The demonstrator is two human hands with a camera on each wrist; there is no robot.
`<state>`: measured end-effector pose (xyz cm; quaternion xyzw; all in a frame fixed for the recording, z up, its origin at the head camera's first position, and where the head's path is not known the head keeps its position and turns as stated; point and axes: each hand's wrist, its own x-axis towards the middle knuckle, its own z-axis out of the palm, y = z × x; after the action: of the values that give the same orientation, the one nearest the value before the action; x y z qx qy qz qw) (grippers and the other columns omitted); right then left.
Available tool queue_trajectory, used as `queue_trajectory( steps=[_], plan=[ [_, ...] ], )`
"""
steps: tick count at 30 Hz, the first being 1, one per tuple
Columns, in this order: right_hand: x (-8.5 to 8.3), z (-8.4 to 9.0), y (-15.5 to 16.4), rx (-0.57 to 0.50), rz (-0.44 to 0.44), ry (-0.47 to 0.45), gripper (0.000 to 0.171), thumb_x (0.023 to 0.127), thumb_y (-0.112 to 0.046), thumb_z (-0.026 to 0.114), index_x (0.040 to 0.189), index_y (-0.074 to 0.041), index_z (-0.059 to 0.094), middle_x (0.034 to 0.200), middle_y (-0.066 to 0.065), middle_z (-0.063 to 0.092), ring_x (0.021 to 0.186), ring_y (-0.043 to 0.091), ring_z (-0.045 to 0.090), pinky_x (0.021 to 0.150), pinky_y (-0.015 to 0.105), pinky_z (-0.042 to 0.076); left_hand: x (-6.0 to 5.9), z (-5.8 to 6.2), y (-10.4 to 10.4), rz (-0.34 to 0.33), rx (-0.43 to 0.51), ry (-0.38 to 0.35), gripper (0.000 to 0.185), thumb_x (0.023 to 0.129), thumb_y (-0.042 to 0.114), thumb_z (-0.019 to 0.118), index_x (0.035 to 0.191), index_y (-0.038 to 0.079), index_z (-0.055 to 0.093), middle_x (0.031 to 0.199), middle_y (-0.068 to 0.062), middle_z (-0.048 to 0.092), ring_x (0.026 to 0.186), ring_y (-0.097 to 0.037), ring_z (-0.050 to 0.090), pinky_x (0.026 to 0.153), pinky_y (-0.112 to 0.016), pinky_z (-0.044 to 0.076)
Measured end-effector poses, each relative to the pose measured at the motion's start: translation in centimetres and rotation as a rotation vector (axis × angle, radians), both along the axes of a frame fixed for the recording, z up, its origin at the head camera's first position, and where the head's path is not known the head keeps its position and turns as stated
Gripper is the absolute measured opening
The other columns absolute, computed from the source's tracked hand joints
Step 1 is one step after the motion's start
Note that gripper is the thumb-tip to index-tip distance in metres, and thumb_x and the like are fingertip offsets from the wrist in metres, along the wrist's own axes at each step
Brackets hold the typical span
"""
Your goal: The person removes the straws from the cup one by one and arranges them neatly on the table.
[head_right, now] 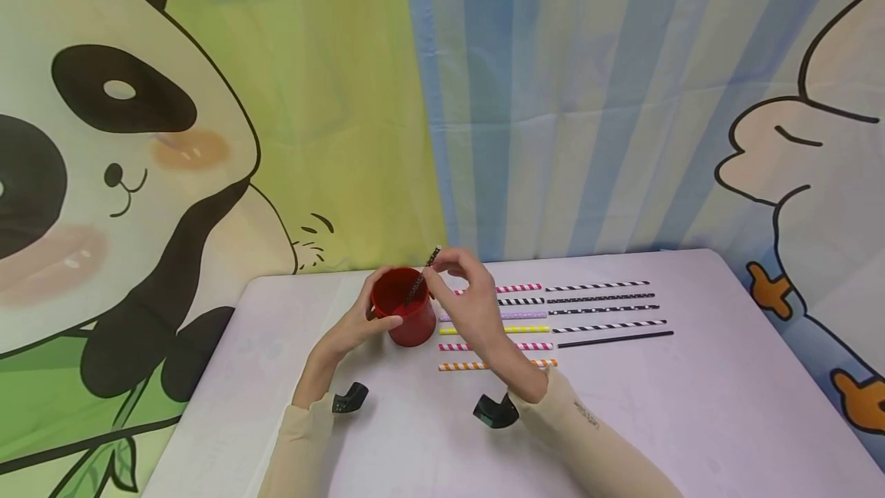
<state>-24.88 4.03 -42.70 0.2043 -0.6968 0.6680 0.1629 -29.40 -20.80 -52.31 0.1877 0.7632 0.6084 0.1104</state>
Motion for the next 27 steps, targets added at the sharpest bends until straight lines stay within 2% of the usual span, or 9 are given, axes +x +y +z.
queue_trajectory(
  steps=[3, 12, 19, 27],
  plan=[
    [0.3, 0.7, 0.4, -0.015, -0.005, 0.030, 0.010, 0.095, -0.009, 0.068, 0.104, -0.006, 0.065, 0.112, 0.010, 0.066, 0.108, 0.016, 0.063, 0.099, 0.026, 0.050, 0.0, 0.0, 0.0, 0.005, 0.002, -0.007, 0.093, 0.088, 0.017, 0.077, 0.159, 0.029, 0.017, 0.153, 0.001, 0.036, 0.143, -0.024, 0.031, 0.108, -0.046, 0.043],
    [1.1, 2.1, 2.4, -0.055, -0.031, 0.041, 0.013, 0.094, -0.003, 0.067, 0.107, 0.000, 0.065, 0.113, -0.002, 0.066, 0.112, 0.022, 0.063, 0.101, 0.025, 0.049, 0.1, 0.1, 0.0, 0.005, -0.006, -0.005, 0.093, 0.088, 0.018, 0.076, 0.159, 0.030, 0.016, 0.154, 0.001, 0.035, 0.143, -0.025, 0.031, 0.108, -0.048, 0.042],
    [1.3, 2.4, 4.0, -0.053, -0.059, 0.064, 0.015, 0.094, -0.001, 0.067, 0.109, 0.001, 0.065, 0.112, 0.009, 0.064, 0.109, 0.021, 0.062, 0.101, 0.024, 0.049, 0.1, 0.1, 0.0, 0.000, 0.008, -0.002, 0.094, 0.088, 0.020, 0.076, 0.159, 0.027, 0.016, 0.153, 0.001, 0.036, 0.143, -0.027, 0.031, 0.111, -0.061, 0.038],
    [1.5, 1.7, 5.0, 0.022, -0.044, 0.070, 0.016, 0.094, 0.000, 0.066, 0.110, -0.002, 0.065, 0.112, 0.010, 0.063, 0.110, 0.015, 0.060, 0.101, 0.024, 0.048, 0.1, 0.0, 0.0, -0.003, 0.012, -0.002, 0.092, 0.088, 0.019, 0.077, 0.158, 0.032, 0.017, 0.153, 0.000, 0.035, 0.143, -0.027, 0.031, 0.111, -0.062, 0.037]
  ],
)
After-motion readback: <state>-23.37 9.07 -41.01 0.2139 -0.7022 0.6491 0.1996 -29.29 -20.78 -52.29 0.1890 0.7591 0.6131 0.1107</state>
